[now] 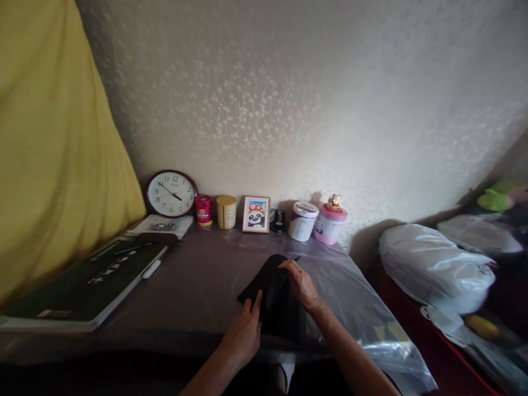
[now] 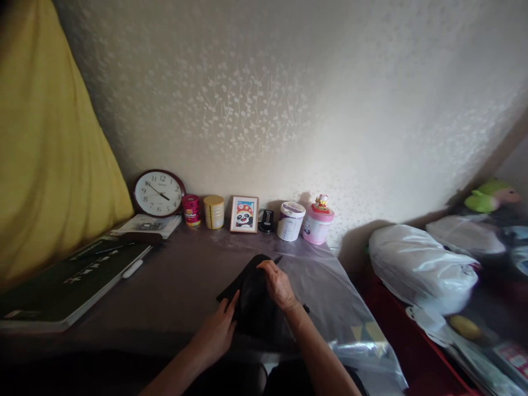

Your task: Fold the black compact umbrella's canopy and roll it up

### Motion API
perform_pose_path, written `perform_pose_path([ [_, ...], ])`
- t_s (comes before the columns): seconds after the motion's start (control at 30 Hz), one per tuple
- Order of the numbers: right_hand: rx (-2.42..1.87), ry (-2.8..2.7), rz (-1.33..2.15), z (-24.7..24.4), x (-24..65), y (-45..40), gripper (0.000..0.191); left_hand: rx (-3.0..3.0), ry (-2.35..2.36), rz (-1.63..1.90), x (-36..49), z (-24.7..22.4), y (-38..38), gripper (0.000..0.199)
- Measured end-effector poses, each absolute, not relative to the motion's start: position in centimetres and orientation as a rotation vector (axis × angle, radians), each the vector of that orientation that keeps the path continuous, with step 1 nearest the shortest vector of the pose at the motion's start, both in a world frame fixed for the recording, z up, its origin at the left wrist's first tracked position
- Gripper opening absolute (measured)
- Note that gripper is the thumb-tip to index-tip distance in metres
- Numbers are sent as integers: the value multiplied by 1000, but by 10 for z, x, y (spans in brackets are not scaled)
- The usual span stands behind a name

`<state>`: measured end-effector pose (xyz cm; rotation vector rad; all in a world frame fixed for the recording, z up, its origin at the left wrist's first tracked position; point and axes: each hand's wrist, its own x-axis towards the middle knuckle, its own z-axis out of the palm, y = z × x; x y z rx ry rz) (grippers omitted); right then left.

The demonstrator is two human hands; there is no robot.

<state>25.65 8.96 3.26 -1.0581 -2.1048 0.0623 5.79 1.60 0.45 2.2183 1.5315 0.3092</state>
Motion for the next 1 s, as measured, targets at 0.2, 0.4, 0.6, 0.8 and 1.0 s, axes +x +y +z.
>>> perform_pose_path([
  [0.2, -1077, -2202, -105, 21, 222, 115, 27, 2264, 1582, 140, 64, 2, 14, 51],
  [0.4, -1232, -2408, -280, 12, 206, 118, 22, 2262, 1621, 108, 66, 6, 10, 49],
  [0.6, -1294, -2571, -356, 15, 208, 117, 21, 2333, 1742, 217, 57, 15, -2, 48],
  [0.8, -1262, -2662, -360, 17, 206, 121, 18, 2517, 1721, 222, 64, 26, -6, 61],
  [1.0, -1180, -2551, -261, 14, 209, 121, 21, 2464, 1739, 29, 81, 14, 4, 79],
])
